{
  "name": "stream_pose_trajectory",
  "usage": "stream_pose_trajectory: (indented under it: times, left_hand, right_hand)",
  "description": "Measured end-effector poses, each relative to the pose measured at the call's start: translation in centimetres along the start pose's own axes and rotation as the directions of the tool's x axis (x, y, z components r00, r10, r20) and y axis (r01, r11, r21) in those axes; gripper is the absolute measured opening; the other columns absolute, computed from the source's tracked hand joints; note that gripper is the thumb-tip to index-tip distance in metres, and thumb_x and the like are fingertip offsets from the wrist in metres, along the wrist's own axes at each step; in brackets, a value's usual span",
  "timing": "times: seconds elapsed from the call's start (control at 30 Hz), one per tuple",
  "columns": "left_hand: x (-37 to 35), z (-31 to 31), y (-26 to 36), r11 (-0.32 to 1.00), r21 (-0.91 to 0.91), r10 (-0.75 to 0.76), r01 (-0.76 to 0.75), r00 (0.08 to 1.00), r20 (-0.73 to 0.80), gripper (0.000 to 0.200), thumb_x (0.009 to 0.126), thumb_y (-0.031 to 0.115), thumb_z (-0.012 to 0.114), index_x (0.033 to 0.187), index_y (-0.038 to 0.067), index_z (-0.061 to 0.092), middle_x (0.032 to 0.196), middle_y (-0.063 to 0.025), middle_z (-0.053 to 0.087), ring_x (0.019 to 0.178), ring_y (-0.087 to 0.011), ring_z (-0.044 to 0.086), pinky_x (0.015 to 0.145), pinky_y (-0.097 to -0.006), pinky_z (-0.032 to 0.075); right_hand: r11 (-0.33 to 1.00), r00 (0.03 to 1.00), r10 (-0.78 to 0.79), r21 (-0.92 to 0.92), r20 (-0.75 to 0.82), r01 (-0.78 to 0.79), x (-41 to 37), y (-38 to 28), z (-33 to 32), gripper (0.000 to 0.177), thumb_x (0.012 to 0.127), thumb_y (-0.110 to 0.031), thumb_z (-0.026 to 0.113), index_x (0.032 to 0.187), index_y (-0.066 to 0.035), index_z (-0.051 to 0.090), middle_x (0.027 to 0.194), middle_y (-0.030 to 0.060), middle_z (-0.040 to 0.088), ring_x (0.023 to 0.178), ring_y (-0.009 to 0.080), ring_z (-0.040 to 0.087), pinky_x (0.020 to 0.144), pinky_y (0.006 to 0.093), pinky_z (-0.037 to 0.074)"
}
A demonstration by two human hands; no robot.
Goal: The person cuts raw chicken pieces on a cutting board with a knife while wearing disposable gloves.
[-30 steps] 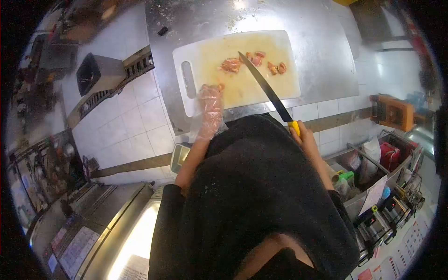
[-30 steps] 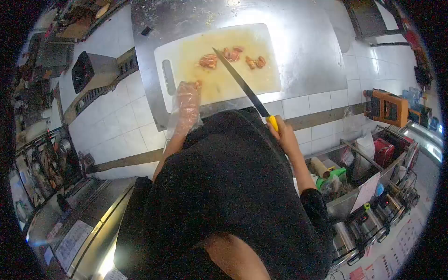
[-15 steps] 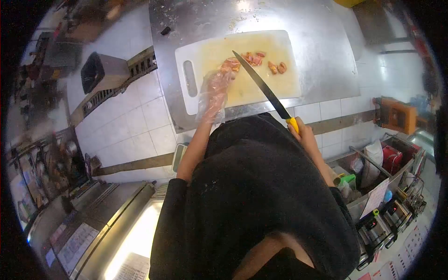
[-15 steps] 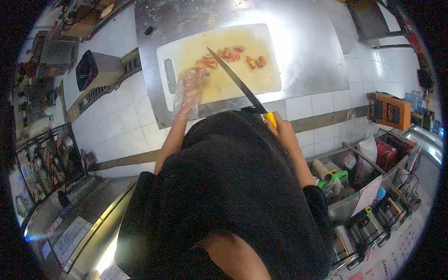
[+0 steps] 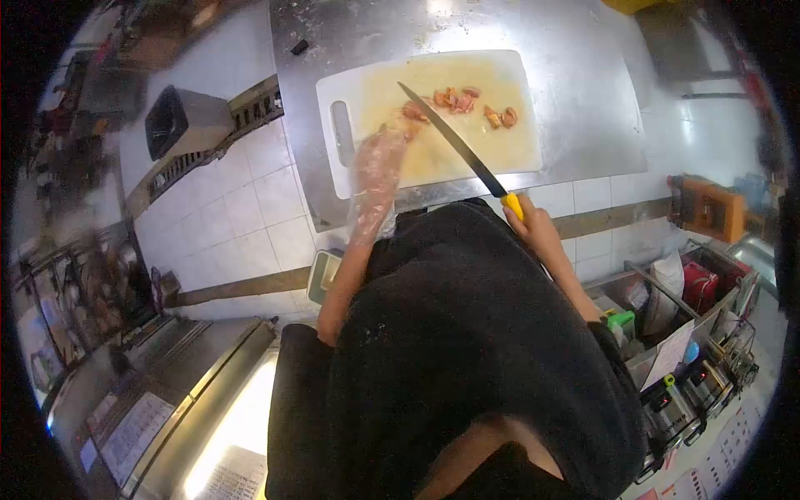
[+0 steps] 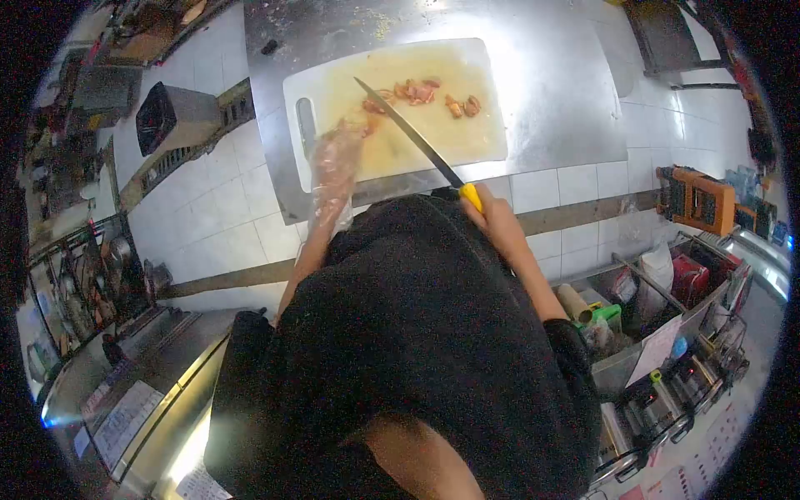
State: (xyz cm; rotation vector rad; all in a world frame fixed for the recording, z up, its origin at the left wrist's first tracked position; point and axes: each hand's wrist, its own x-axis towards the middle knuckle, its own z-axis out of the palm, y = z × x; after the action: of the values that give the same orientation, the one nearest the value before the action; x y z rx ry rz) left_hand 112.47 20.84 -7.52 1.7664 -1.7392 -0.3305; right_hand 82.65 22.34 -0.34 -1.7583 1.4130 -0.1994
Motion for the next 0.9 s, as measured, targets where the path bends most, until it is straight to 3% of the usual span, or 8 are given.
stream_pose_trajectory:
  times: [0.07,0.13,0.2,0.4,0.5,0.7,0.8,0.9]
  left_hand:
    - [-0.8,1.1,0.1,0.882,-0.459,-0.243,0.106,0.938,-0.248,0.036,0.081,0.013,0.059,0.115,0.003,0.051,0.104,-0.0134,0.058,0.097,-0.0252,0.053,0.082,-0.0373,0.044]
    - [-1.1,1.3,0.5,0.807,-0.561,-0.388,0.185,0.882,-0.267,0.032,0.082,0.013,0.058,0.113,0.005,0.054,0.102,-0.0137,0.057,0.097,-0.0266,0.052,0.083,-0.0385,0.043]
    - [-1.1,1.0,0.4,0.886,-0.315,-0.404,0.34,0.9,-0.165,0.031,0.083,0.013,0.057,0.113,0.007,0.056,0.101,-0.0141,0.055,0.099,-0.0296,0.05,0.087,-0.0404,0.04]
    - [-0.4,2.5,0.0,0.927,0.344,0.19,-0.148,0.977,-0.093,0.038,0.082,0.015,0.057,0.118,0.005,0.049,0.105,-0.015,0.051,0.097,-0.027,0.05,0.08,-0.0398,0.044]
    - [-0.6,3.4,-0.6,0.885,0.465,-0.04,-0.015,0.993,0.109,0.033,0.085,0.013,0.051,0.118,0.007,0.05,0.104,-0.0158,0.052,0.095,-0.03,0.05,0.079,-0.0407,0.044]
    - [-1.1,2.3,-0.9,0.863,0.472,0.206,-0.181,0.978,-0.002,0.03,0.082,0.009,0.05,0.112,0.005,0.053,0.094,-0.0155,0.055,0.086,-0.0308,0.052,0.073,-0.0435,0.043]
    - [-1.6,2.6,-1.2,0.977,0.207,-0.065,0.05,0.996,0.068,0.036,0.081,0.007,0.05,0.118,0.008,0.05,0.097,-0.0146,0.055,0.087,-0.0301,0.052,0.074,-0.0435,0.042]
    - [-1.9,2.3,-1.7,0.927,0.346,0.165,-0.146,0.986,-0.028,0.031,0.084,0.011,0.051,0.114,0.009,0.055,0.097,-0.0147,0.055,0.086,-0.0294,0.051,0.073,-0.0427,0.041]
  right_hand:
    - [0.999,0.999,-0.017,-0.038,0.036,0.018,1.1,-0.9,0.6,0.026,0.087,-0.028,0.052,0.094,-0.005,0.043,0.07,0.0248,0.057,0.068,0.0433,0.055,0.056,0.0475,0.041]
    - [0.998,0.997,-0.04,-0.046,0.067,0.043,2.0,-1.6,1.2,0.026,0.087,-0.028,0.051,0.093,-0.004,0.042,0.068,0.0251,0.056,0.066,0.0434,0.055,0.056,0.0485,0.041]
    - [0.997,0.993,-0.074,-0.02,0.094,0.076,2.8,-2.1,2.0,0.026,0.088,-0.028,0.05,0.092,-0.004,0.041,0.067,0.0254,0.056,0.066,0.0434,0.055,0.056,0.0494,0.04]
    - [0.996,0.99,-0.086,-0.028,0.116,0.09,3.7,-2.8,3.1,0.026,0.089,-0.028,0.048,0.094,-0.003,0.042,0.067,0.026,0.055,0.065,0.0445,0.054,0.057,0.0497,0.041]
    - [0.997,0.991,-0.064,-0.027,0.118,0.068,3.6,-3.3,3.3,0.027,0.089,-0.028,0.048,0.096,-0.003,0.041,0.067,0.0262,0.056,0.065,0.045,0.054,0.057,0.0497,0.041]
    - [0.998,0.993,0.001,-0.064,0.12,0.007,5.3,-3.2,5.3,0.027,0.088,-0.027,0.05,0.094,-0.003,0.04,0.067,0.0259,0.056,0.066,0.0437,0.056,0.055,0.0498,0.041]
    - [0.995,0.995,-0.03,-0.088,0.091,0.038,6.5,-3.2,6.2,0.027,0.088,-0.027,0.051,0.091,-0.003,0.039,0.065,0.0253,0.056,0.065,0.043,0.056,0.054,0.0492,0.041]
    - [0.993,0.992,-0.089,-0.065,0.085,0.094,6.8,-3.6,5.9,0.027,0.088,-0.027,0.051,0.091,-0.003,0.038,0.065,0.0249,0.056,0.064,0.0428,0.056,0.053,0.0493,0.042]
